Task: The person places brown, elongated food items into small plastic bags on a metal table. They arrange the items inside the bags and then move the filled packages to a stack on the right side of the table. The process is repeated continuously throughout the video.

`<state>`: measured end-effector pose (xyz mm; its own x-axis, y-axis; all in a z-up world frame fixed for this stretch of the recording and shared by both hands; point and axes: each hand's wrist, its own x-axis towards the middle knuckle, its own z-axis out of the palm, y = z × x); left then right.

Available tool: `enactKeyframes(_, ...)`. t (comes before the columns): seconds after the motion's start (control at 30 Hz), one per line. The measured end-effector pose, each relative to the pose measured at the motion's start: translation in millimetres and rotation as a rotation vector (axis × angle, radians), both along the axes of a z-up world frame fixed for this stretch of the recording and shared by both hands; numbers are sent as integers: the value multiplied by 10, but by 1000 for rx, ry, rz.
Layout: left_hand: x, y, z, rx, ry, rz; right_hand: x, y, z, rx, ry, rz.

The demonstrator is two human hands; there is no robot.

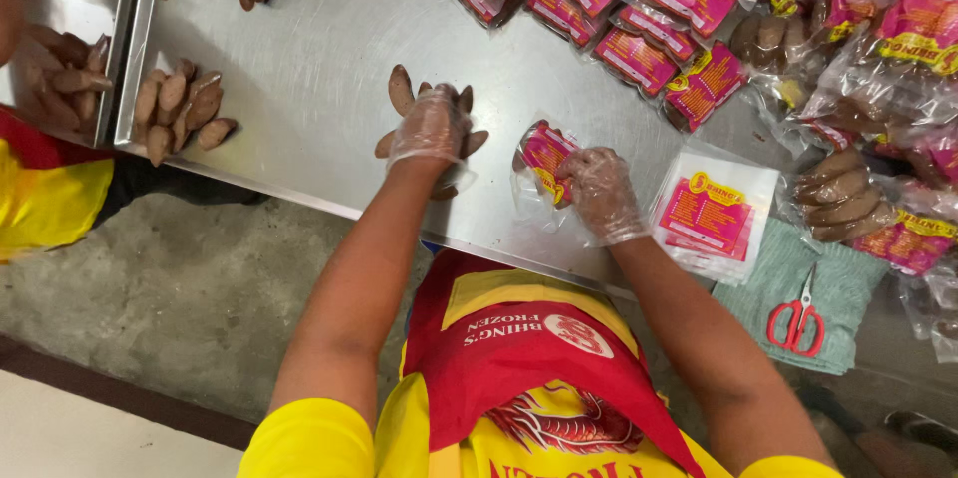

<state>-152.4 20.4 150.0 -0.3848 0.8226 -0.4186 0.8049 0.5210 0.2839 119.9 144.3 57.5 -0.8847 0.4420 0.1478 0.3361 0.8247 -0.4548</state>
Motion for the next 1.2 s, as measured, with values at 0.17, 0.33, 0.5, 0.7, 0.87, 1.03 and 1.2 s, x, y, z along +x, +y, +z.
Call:
enactKeyframes(0.17, 111, 111, 111, -150, 91, -158, -96, 56, 45, 21, -28, 151)
enactKeyframes(0.33, 169, -156, 23, 35, -164, 15, -128, 104, 113, -28, -12, 196)
enactKeyframes(0.5, 612, -789, -271, 146, -1357, 635, -147, 142, 149, -128, -4, 192)
enactKeyframes(0.7, 1380, -934, -645, 220, -1261, 580, -294, 196, 114, -461, 226, 64)
enactKeyframes(0.87, 1702, -960, -916, 399, -1254, 977, -624, 139, -68, -1095, 337, 162)
enactKeyframes(1.03, 1634, -650, -875, 414, -993, 884, -665, 15, -31, -748, 94, 397)
enactKeyframes(1.2, 1687, -241, -908, 378, -715, 1024, -687, 9, 192, -609, -3, 531)
